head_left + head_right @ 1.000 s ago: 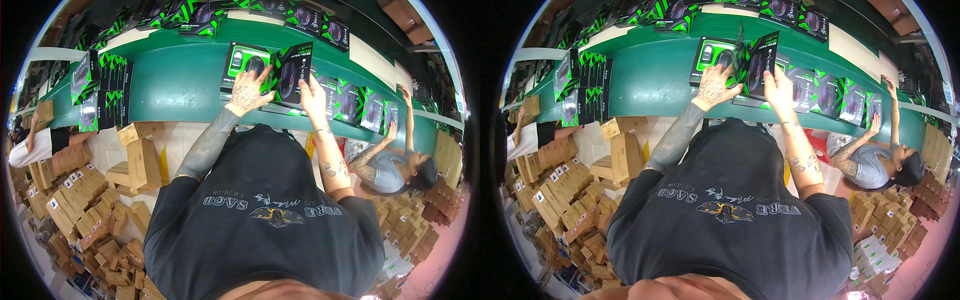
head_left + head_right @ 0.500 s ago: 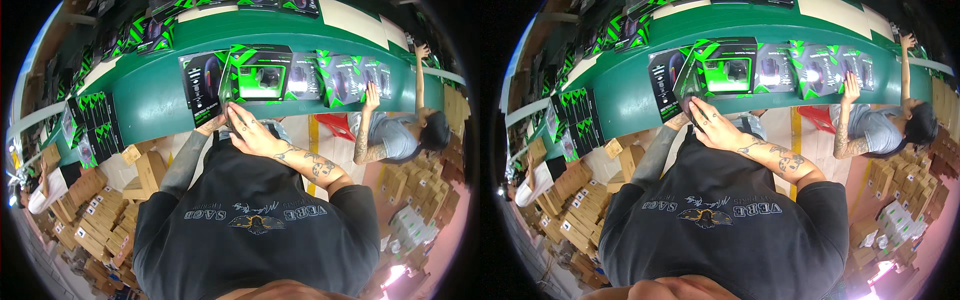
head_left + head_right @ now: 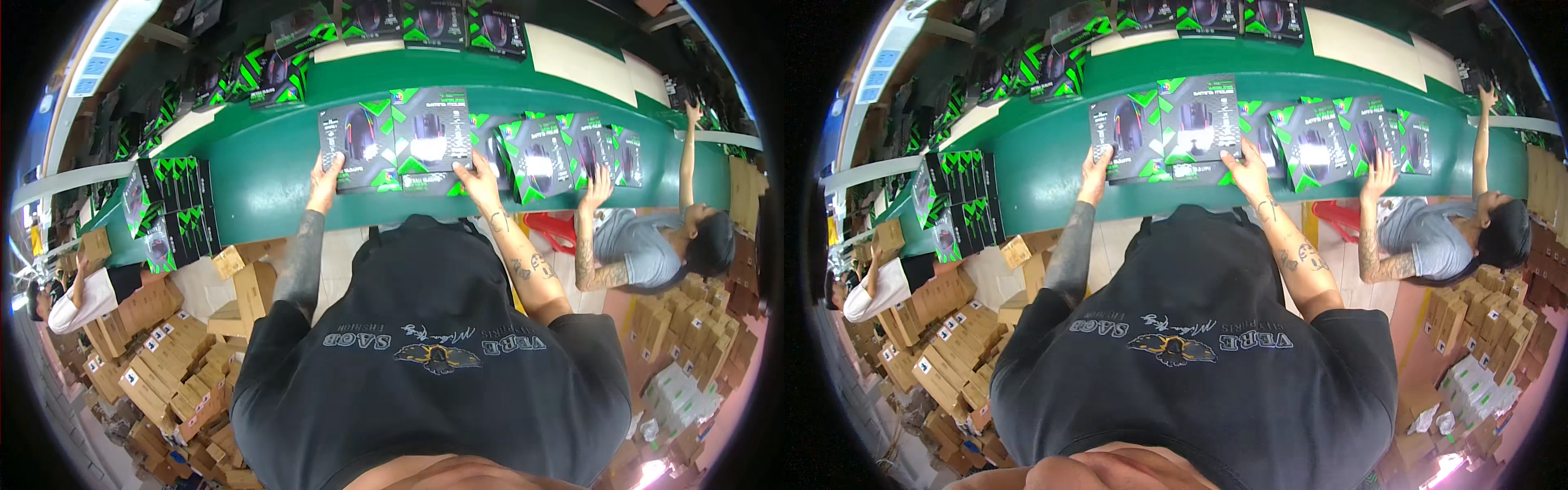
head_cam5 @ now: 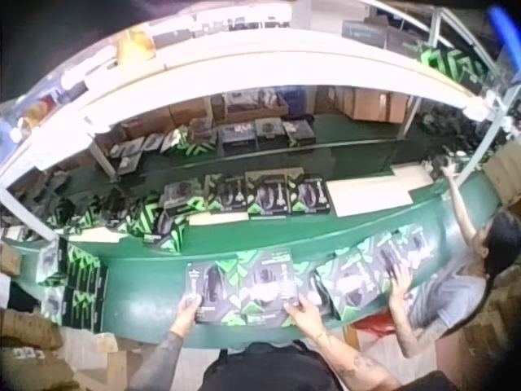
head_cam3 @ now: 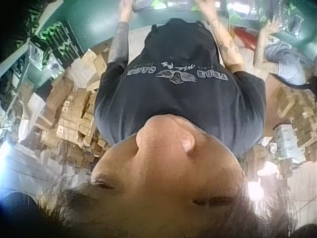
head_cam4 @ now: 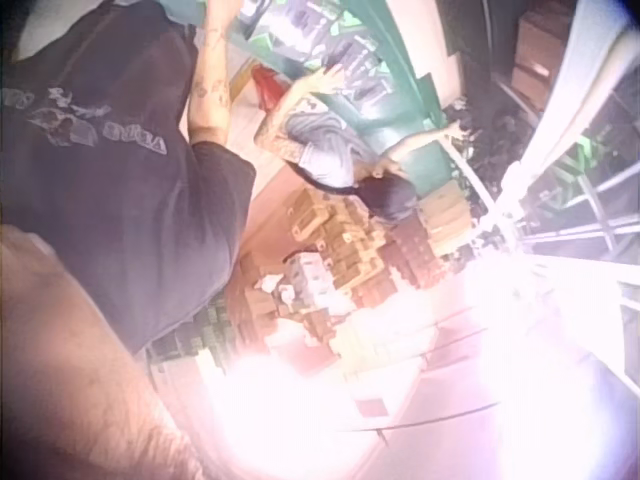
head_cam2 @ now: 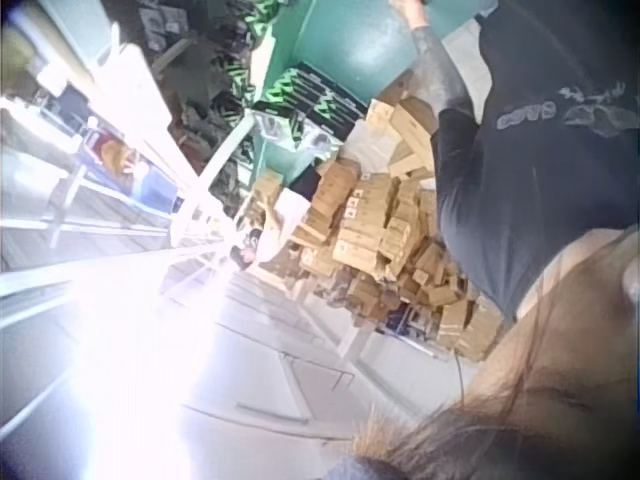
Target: Sorting and arranging computer mouse packaging on an assembly line conveyor belt.
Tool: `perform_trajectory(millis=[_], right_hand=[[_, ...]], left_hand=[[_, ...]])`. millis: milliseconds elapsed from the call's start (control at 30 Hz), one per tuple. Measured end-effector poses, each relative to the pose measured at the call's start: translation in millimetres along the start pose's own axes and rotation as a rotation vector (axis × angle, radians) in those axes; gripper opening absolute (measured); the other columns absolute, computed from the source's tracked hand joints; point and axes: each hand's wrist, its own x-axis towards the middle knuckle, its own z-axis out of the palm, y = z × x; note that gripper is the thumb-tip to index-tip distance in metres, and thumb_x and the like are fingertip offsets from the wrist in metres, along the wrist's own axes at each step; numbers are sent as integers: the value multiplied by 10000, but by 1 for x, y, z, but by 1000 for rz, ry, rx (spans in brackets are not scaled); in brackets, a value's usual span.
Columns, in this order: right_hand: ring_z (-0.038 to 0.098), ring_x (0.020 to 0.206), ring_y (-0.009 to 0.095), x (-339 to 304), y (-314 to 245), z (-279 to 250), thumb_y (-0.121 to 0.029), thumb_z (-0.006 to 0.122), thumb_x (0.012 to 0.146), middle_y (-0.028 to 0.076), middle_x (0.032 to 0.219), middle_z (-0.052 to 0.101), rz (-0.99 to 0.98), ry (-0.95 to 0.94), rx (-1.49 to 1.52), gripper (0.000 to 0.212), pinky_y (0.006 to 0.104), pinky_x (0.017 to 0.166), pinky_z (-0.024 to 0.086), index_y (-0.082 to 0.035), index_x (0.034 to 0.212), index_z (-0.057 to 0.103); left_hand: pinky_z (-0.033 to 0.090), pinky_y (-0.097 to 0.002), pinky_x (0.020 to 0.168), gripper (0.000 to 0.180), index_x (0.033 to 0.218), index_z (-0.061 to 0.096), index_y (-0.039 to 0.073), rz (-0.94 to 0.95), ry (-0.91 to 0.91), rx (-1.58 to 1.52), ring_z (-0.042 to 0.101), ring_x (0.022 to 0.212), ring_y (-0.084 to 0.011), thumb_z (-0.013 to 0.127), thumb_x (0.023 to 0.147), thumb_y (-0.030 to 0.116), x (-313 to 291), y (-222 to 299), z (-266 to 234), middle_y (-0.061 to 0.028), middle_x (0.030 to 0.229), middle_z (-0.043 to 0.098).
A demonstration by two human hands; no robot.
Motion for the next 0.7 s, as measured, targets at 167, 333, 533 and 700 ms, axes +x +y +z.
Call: perform_trajectory(millis=[167,333,533,700], right_hand=[[524,1025,163,62,-38,-25,-158,680,781,114,1176,525,-291,102,-3,568,279,835,447,-33,1285,448],[589,974,274,143,-104,-42,-304,608,809,190,1103,590,-298,284,-278,557,331,854,448,21,1238,467],[421,1135,427,29,-11,-6,-321,623,756,292,1210,440,-176,14,-782,632,448,981,347,55,1227,435],[379,1163,431,-17,2,21,-291,673,685,292,1237,406,-100,131,-637,704,450,1001,316,60,1238,414]], left_hand=[[380,-273,931,535,1325,380,15,250,-16,52,480,1057,-122,583,882,234,41,60,28,-49,1181,530],[342,-341,992,655,1320,364,-16,513,176,365,431,1203,-264,564,855,401,119,125,49,-193,1304,443],[258,-443,1052,949,1302,398,7,649,-311,1128,279,1289,-394,710,611,577,40,21,9,-244,1381,306],[277,-504,1032,1233,1425,146,120,530,-289,1353,139,1339,-393,815,463,506,-17,-36,11,-185,1474,72]])
